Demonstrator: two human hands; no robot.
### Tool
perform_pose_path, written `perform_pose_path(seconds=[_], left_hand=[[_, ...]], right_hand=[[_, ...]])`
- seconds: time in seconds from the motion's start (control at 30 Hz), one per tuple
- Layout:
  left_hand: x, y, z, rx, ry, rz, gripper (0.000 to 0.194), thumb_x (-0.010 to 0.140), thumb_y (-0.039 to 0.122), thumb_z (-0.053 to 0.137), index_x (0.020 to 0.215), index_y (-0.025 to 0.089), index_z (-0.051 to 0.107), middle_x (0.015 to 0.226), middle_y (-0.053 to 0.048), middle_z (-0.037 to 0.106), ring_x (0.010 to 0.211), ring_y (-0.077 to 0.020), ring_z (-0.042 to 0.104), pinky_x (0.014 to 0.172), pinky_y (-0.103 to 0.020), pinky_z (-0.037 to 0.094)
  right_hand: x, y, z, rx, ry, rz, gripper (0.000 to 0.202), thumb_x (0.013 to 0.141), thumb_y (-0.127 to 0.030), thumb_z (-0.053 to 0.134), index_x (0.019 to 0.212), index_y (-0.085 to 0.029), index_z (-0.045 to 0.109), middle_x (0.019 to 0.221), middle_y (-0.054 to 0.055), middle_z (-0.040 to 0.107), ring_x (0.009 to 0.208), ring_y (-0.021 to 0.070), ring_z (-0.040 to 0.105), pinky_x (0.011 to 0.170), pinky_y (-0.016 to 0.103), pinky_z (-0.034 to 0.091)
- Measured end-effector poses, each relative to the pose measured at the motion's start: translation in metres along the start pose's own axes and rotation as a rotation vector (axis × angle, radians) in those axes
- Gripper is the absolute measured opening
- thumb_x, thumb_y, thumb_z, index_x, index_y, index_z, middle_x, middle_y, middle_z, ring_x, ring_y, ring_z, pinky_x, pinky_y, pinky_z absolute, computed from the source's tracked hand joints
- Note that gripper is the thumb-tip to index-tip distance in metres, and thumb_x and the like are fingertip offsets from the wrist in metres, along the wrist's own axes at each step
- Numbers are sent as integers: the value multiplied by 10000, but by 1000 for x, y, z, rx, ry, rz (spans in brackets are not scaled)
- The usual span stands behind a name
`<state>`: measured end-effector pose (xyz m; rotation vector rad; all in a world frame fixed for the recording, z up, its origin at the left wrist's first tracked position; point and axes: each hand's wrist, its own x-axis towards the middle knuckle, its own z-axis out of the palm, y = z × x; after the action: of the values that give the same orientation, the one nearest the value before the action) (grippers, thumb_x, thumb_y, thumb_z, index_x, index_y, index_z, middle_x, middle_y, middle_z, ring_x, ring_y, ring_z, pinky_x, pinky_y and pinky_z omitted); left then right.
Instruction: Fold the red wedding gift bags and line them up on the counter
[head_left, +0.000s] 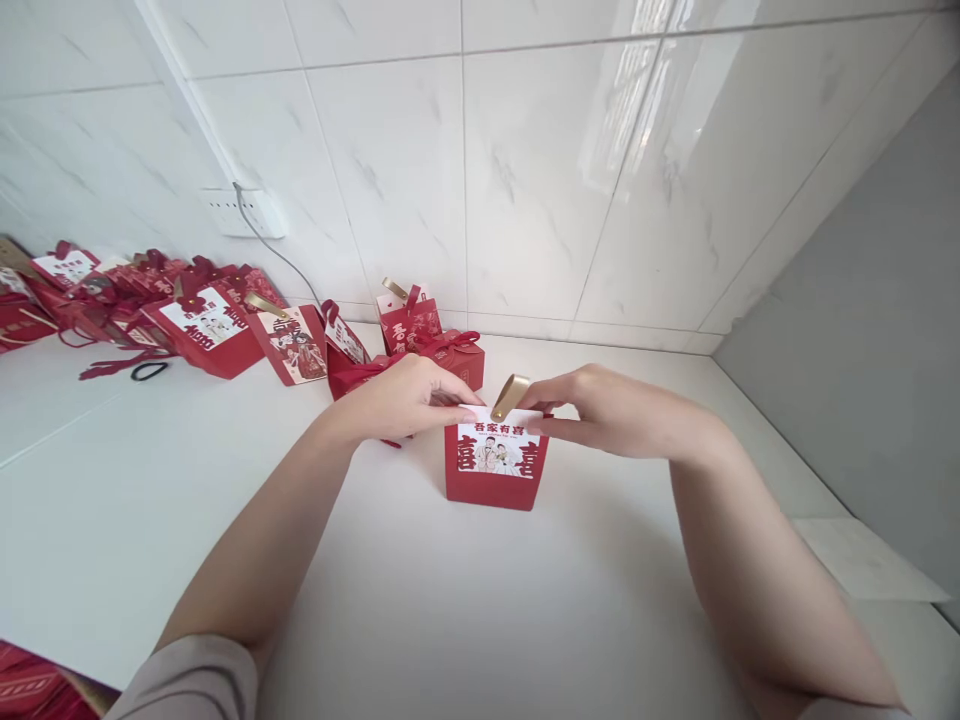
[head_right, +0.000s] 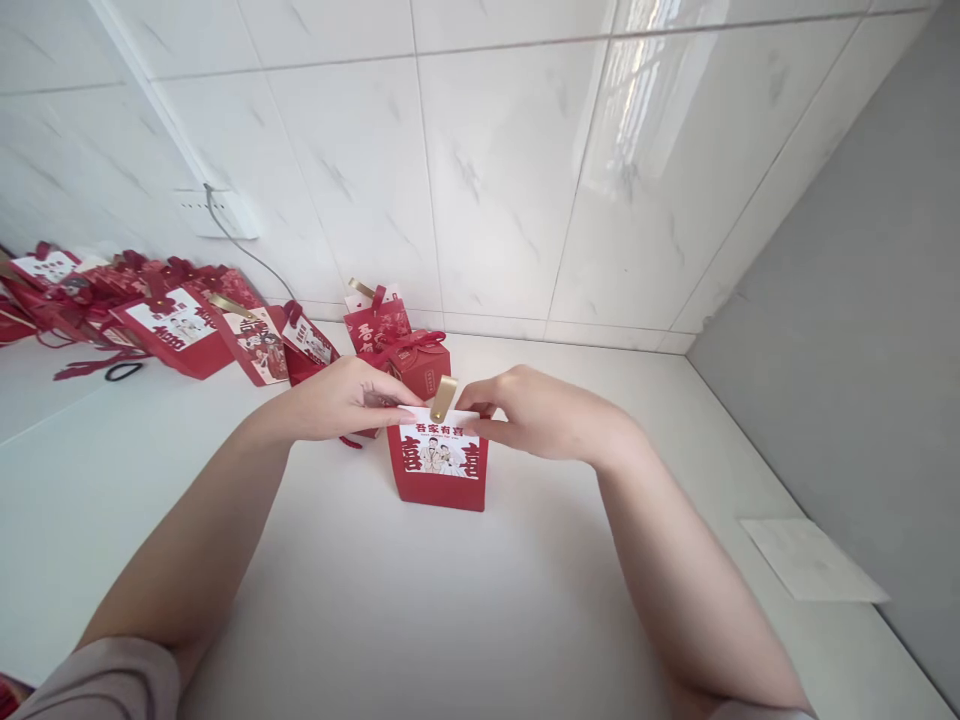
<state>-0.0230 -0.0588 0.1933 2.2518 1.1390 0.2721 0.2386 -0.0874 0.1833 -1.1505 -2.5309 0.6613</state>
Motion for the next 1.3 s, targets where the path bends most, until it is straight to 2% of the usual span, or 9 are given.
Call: perform_pose_path(seconds=[0.07, 0.2, 0.47, 0.8, 0.93, 1.03, 1.13, 1.2, 1.3], left_hand=[[3, -4, 2, -21, 96, 39, 281, 818, 405, 652, 1033, 263, 765, 946, -2, 767, 715, -140, 683, 574, -207, 522], [12, -14, 8, -97, 366, 105, 229, 816, 332, 674, 999, 234, 769, 999, -20, 767, 921, -190, 714, 879, -309, 574], [16, -16, 10, 79, 461, 94, 183, 825, 312, 663, 953, 271, 788, 938, 8, 779, 855, -200, 722, 809, -323, 576], [4, -3, 1, 91, 243, 12, 205, 819, 384, 659, 948, 292, 790, 832, 11, 775, 636, -164, 672, 545, -261, 501], [7, -6, 4, 38, 222, 67, 200, 832, 361, 650, 955, 270, 779, 893, 1, 771, 748, -175, 698, 663, -274, 551], [14, -14, 13, 120, 411, 91, 222, 864, 303, 606, 1023, 247, 750, 1098, -30, 734, 989, -216, 684, 891, -344, 542], [22, -20, 21, 164, 628, 5, 347, 917, 325, 521, 1219, 219, 655, 1194, -81, 685, 1117, -265, 634, 1003, -440, 480], [25, -21, 25, -47, 513, -33, 468, 969, 440, 399, 1344, 208, 554, 1182, -104, 686, 1121, -274, 638, 976, -453, 498], [24, -17, 26, -354, 153, 25, 635, 949, 613, 310, 1422, 218, 463, 1314, -122, 620, 1194, -284, 607, 953, -426, 519]], right_hand=[[7, 1, 7, -4, 57, -7, 226, 925, -327, 516, 1027, -273, 711, 836, 12, 734, 650, 162, 619, 564, 274, 425], [21, 8, 15, -74, 367, 48, 208, 920, -212, 497, 980, -249, 693, 898, 12, 735, 713, 159, 624, 624, 272, 429], [26, 12, 18, -145, 481, 114, 184, 866, -159, 569, 853, -239, 734, 843, 2, 747, 695, 158, 643, 609, 271, 432], [19, 17, 13, 61, 335, 113, 150, 850, -246, 603, 821, -273, 747, 829, -34, 758, 707, 141, 670, 590, 253, 449], [18, 14, 13, 26, 323, 123, 142, 871, -276, 585, 848, -263, 724, 844, -18, 748, 717, 146, 658, 583, 254, 435], [14, 6, 11, -91, 300, 212, 245, 884, -393, 577, 747, -229, 696, 735, 12, 717, 639, 161, 619, 538, 272, 393], [7, -6, 6, -12, 146, 153, 370, 931, -447, 492, 734, -219, 706, 718, 20, 709, 645, 167, 630, 558, 275, 415], [2, -12, 3, 96, 55, 42, 344, 961, -402, 442, 895, -241, 739, 828, 12, 738, 726, 168, 664, 630, 272, 462], [-3, -13, 0, 87, 34, -36, 303, 945, -316, 468, 1149, -294, 690, 988, 1, 748, 819, 180, 683, 711, 287, 493]])
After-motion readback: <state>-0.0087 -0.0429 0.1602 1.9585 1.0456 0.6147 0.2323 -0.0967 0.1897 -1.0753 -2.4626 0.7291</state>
